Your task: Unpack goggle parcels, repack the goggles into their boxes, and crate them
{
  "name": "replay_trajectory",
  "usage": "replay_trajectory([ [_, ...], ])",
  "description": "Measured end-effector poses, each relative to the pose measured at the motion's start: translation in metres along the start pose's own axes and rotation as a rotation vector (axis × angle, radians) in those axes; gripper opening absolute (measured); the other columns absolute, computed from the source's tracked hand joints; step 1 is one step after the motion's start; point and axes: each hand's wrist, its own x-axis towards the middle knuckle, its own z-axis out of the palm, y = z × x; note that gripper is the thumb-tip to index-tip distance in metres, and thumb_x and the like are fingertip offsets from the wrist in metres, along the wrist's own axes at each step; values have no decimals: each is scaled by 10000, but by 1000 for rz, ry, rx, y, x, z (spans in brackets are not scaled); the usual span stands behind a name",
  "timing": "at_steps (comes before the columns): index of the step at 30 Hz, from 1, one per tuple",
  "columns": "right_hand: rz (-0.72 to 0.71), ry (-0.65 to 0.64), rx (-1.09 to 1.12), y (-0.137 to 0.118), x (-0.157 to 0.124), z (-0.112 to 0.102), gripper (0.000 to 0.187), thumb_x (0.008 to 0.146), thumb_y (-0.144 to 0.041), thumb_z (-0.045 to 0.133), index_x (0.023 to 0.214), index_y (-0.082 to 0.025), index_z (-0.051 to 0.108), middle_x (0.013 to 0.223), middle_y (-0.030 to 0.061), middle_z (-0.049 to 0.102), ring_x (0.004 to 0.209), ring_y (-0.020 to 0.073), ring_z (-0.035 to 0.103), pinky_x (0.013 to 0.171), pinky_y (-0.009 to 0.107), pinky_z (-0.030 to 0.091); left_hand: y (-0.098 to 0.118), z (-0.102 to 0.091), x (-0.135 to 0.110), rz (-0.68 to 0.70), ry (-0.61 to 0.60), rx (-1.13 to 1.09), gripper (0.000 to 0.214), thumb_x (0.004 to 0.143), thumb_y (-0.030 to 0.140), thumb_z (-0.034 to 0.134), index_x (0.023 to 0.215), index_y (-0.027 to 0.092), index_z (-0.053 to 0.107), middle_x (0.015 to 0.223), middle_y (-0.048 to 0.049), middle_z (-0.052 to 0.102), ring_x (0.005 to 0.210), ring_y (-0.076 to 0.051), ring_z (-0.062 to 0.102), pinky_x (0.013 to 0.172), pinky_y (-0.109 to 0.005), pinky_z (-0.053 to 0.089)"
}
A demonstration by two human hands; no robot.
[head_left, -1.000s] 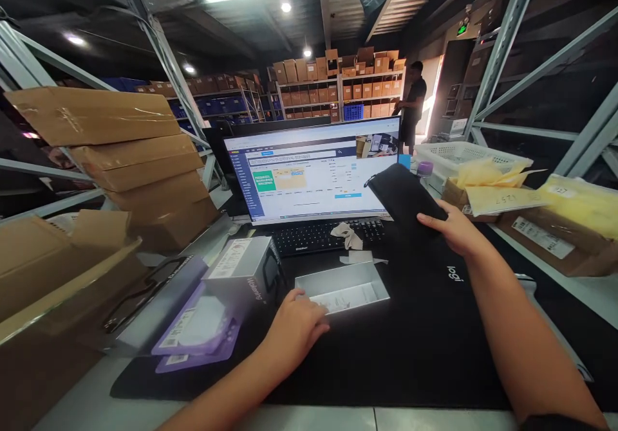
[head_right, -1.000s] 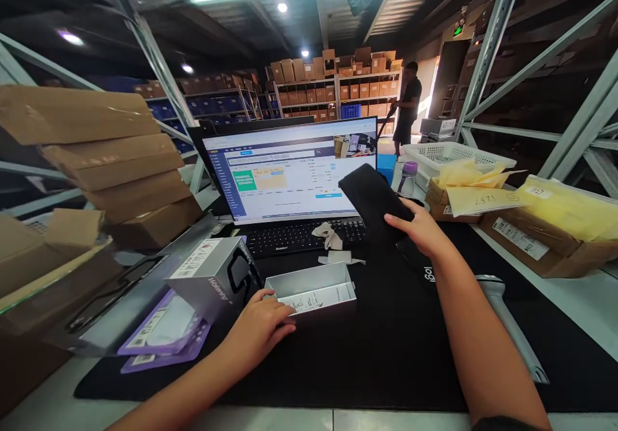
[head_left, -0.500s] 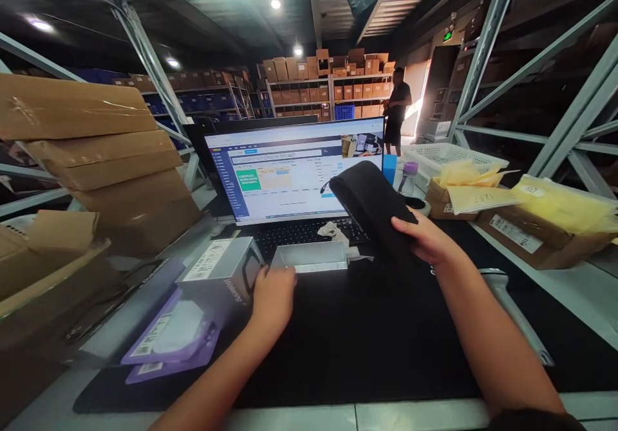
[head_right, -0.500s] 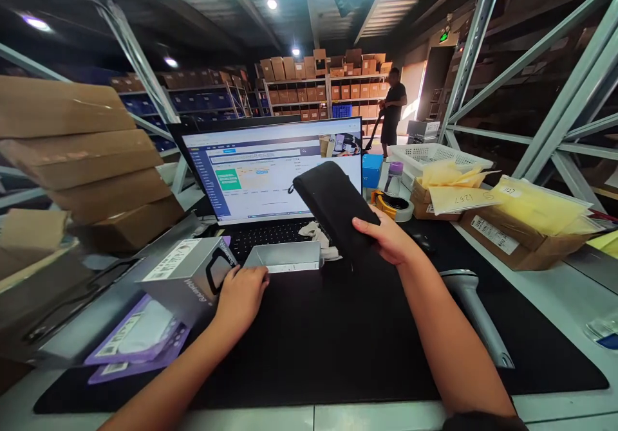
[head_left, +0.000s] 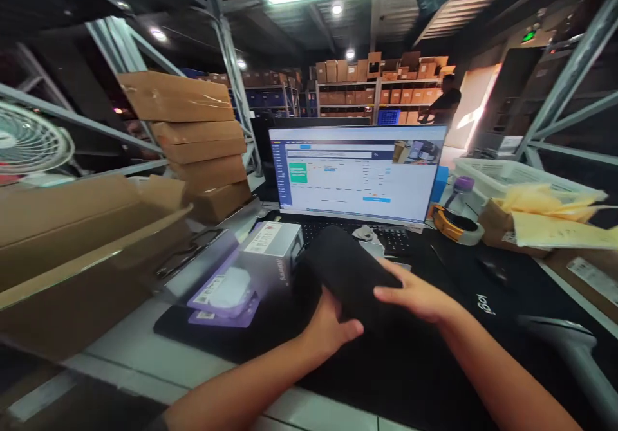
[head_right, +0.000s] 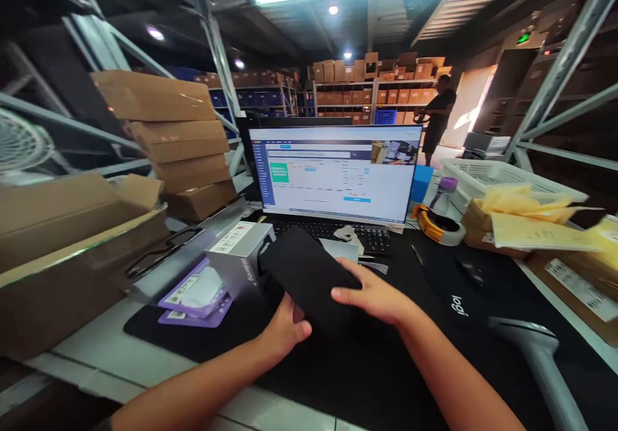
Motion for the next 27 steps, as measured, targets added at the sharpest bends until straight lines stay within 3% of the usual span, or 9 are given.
replay_trajectory([
  [4, -21, -199, -337, 5, -5, 11, 901, 780, -458, 796, 1544, -254, 365, 1431, 129, 553, 1267, 303, 572, 1027, 464, 524, 2, 0, -15, -26, 135, -84, 982, 776, 715, 675, 1498, 200, 256, 1471, -226, 478, 1350, -402, 494, 1053, -587, 482],
  [8, 50, -241, -481, -6, -16, -6, 721, 810, -554, 742, 1425, -233, 546, 1336, 134, 629, 1175, 307, 638, 996, 468, 551, -2, -11, -19, 12, 69, -83, 971, 757, 566, 743, 1503, 187, 251, 1429, -218, 514, 1320, -399, 514, 1061, -587, 458],
  [11, -20, 20, -614, -20, -21, -14, 479, 910, -526, 647, 1300, -249, 646, 1277, 110, 670, 1168, 292, 639, 1032, 474, 523, 1, -21, -14, -24, 54, 189, 1051, 639, 381, 802, 1507, 182, 243, 1416, -189, 516, 1308, -379, 517, 1115, -556, 414],
  [14, -195, 261, -663, -31, -24, -11, 496, 981, -471, 562, 1442, -295, 515, 1410, 102, 580, 1242, 270, 591, 1068, 451, 492, 6, -28, -11, 54, -106, 498, 1161, 487, 354, 857, 1495, 202, 301, 1418, -164, 507, 1282, -383, 523, 1123, -544, 412],
  [16, -273, 155, -691, -36, -26, -5, 483, 992, -430, 558, 1458, -315, 506, 1438, 91, 556, 1269, 259, 573, 1070, 412, 492, 7, -27, -12, 154, -223, 660, 1251, 404, 415, 889, 1502, 205, 327, 1394, -174, 521, 1234, -398, 546, 1075, -565, 447],
  [19, -233, -61, -780, -39, -28, 1, 288, 1006, -341, 559, 1261, -326, 690, 1232, 55, 693, 1152, 215, 650, 998, 325, 534, 6, -23, -17, 240, -286, 789, 1296, 368, 468, 889, 1512, 198, 344, 1324, -185, 564, 1131, -390, 595, 975, -569, 502],
  [22, -227, -80, -792, -42, -30, -2, 273, 987, -371, 598, 1235, -338, 708, 1178, 40, 713, 1094, 196, 675, 955, 295, 552, 7, -21, -20, 191, -243, 792, 1320, 347, 455, 894, 1515, 196, 338, 1318, -181, 567, 1138, -386, 593, 985, -557, 499],
  [24, -267, -91, -791, -44, -32, -6, 409, 911, -430, 697, 1310, -344, 661, 1253, 50, 679, 1131, 211, 658, 960, 300, 553, 10, -22, -19, 138, -223, 754, 1336, 329, 441, 901, 1514, 194, 337, 1327, -178, 561, 1161, -392, 582, 1015, -554, 486],
  [27, -382, -65, -810, -47, -34, -6, 406, 905, -327, 723, 1307, -336, 662, 1210, 48, 691, 1085, 185, 670, 908, 267, 566, 14, -24, -18, 74, -267, 640, 1301, 349, 439, 902, 1503, 184, 356, 1343, -176, 565, 1186, -397, 577, 1065, -544, 457],
])
